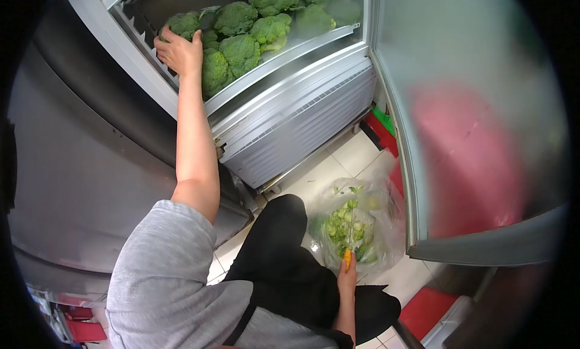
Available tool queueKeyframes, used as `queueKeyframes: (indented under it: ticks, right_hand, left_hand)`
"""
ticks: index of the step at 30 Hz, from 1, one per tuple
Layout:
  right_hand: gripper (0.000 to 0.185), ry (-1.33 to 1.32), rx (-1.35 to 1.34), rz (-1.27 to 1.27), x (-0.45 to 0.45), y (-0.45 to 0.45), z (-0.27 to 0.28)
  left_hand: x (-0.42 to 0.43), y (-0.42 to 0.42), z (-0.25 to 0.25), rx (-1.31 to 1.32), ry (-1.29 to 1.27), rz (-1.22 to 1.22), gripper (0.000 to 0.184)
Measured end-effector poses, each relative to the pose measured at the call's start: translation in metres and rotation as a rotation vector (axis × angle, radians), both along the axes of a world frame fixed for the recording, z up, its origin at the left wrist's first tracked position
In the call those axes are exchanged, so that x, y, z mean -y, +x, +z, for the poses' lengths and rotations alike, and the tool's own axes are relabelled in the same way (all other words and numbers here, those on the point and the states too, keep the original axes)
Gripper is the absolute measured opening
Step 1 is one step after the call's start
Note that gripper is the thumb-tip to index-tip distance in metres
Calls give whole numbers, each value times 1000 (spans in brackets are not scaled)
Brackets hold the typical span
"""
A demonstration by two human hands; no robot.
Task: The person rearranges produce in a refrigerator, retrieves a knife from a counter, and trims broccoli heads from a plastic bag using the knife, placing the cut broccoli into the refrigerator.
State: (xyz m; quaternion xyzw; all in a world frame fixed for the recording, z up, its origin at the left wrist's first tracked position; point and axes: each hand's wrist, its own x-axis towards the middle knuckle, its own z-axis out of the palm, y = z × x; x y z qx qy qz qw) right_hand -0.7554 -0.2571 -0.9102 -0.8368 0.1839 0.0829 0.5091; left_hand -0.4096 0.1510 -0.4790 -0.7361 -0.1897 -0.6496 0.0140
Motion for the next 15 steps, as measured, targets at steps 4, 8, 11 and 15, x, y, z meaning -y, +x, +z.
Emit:
queueKeyframes:
  ticks: [4,8,11,15]
  right_hand:
    - [46,-67,103,48,-7,4,30]
    - [45,-40,34,60,-5,5,49]
    - [46,-56,103,27,-4,3,24]
    - [49,473,-335,-126,0,6,51]
  left_hand:
    - [15,-6,12,-54,-94,84,73]
    - [19,-15,6,-53,-46,203,68]
    - [-8,8,-11,-51,-7,326,64]
    - [-44,24,-18,-23,65,360,76]
